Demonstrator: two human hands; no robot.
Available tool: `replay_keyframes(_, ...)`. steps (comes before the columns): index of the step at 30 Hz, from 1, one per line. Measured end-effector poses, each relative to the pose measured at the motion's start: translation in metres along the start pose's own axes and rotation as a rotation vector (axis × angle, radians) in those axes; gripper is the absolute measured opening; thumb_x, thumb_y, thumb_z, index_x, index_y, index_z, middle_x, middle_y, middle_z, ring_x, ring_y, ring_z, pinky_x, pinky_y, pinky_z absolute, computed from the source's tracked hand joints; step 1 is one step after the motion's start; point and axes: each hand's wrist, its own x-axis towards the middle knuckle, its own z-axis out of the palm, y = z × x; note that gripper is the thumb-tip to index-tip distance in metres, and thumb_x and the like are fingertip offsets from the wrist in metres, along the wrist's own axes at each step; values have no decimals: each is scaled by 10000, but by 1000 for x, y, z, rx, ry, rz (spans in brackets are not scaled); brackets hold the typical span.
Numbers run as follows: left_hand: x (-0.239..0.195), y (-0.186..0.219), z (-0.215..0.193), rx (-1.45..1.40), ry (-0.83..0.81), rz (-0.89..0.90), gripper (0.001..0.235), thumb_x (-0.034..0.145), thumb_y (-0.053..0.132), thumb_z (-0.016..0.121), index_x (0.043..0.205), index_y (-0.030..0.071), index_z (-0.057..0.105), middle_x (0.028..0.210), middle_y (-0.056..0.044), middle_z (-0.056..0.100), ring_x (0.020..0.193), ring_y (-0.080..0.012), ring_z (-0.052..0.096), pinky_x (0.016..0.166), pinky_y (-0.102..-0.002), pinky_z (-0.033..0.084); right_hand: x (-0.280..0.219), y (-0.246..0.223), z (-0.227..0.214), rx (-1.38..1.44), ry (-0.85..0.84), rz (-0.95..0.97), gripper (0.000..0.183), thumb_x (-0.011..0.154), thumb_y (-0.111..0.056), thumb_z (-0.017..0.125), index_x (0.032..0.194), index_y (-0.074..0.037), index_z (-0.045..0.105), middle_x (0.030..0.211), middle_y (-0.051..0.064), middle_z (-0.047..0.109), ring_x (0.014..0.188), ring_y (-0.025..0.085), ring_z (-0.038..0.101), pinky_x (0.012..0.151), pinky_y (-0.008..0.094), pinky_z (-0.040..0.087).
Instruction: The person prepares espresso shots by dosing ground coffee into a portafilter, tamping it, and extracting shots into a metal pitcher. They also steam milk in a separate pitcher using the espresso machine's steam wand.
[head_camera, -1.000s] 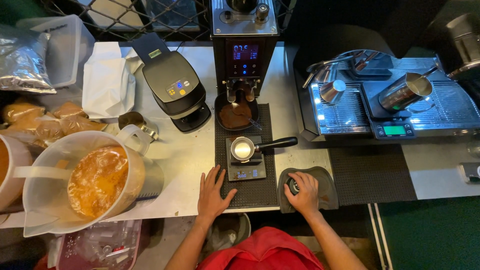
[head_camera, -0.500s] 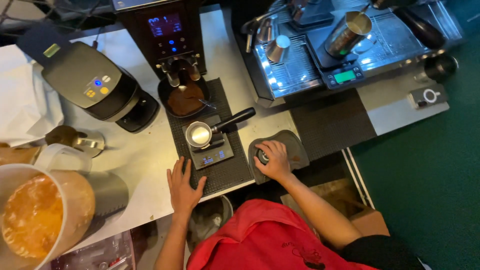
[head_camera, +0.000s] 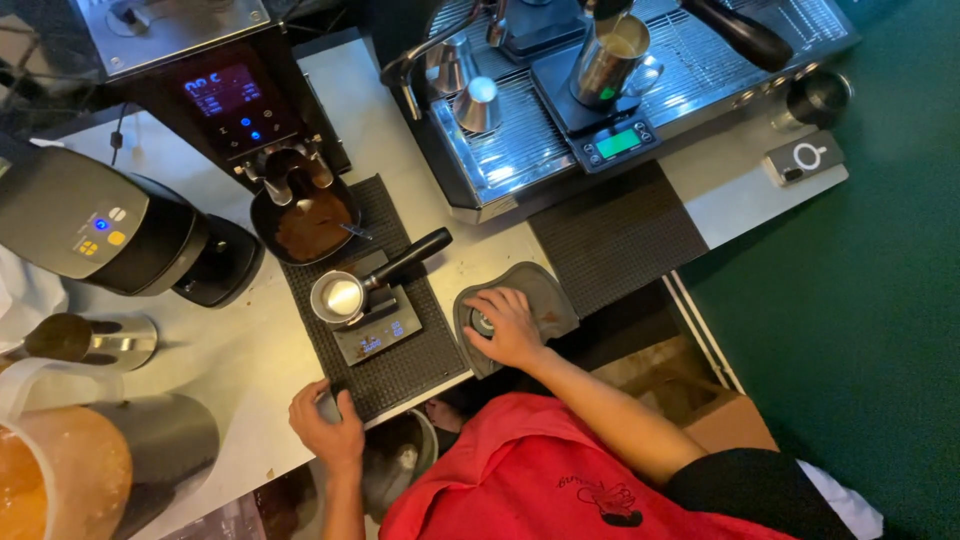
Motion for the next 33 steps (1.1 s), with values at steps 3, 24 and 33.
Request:
replay_keyframes(3, -19, 44, 12, -41, -31, 29, 71, 1027, 148, 651, 1012, 93, 694, 1011, -63, 715, 972, -279, 661, 963, -409, 479, 1, 3, -19, 115, -150, -6, 537, 983, -475, 637, 1415, -158, 627, 1381, 100, 618, 1266, 339, 543, 1052, 551, 391)
replay_keyframes(24, -17, 345, 338, 421, -733, 167, 790, 1023, 641, 426, 1629, 142, 339, 1720, -182, 218, 1598, -391, 147, 1283, -577, 93, 7, 303, -171, -266, -323, -120, 686, 1013, -536, 535, 1607, -218, 404, 1709, 71, 311, 1583, 346, 215, 1240, 647, 116)
replay_keyframes(33, -18, 346, 367, 426, -560, 23, 641, 1101, 497, 377, 1641, 155, 324, 1717, -165, 228, 1596, -367, 145, 1269, -578, 58, 5, 315, -164, -242, -321, -232, 670, 1071, -494, 452, 1629, -138, 354, 1703, 139, 293, 1586, 352, 199, 1236, 631, 89)
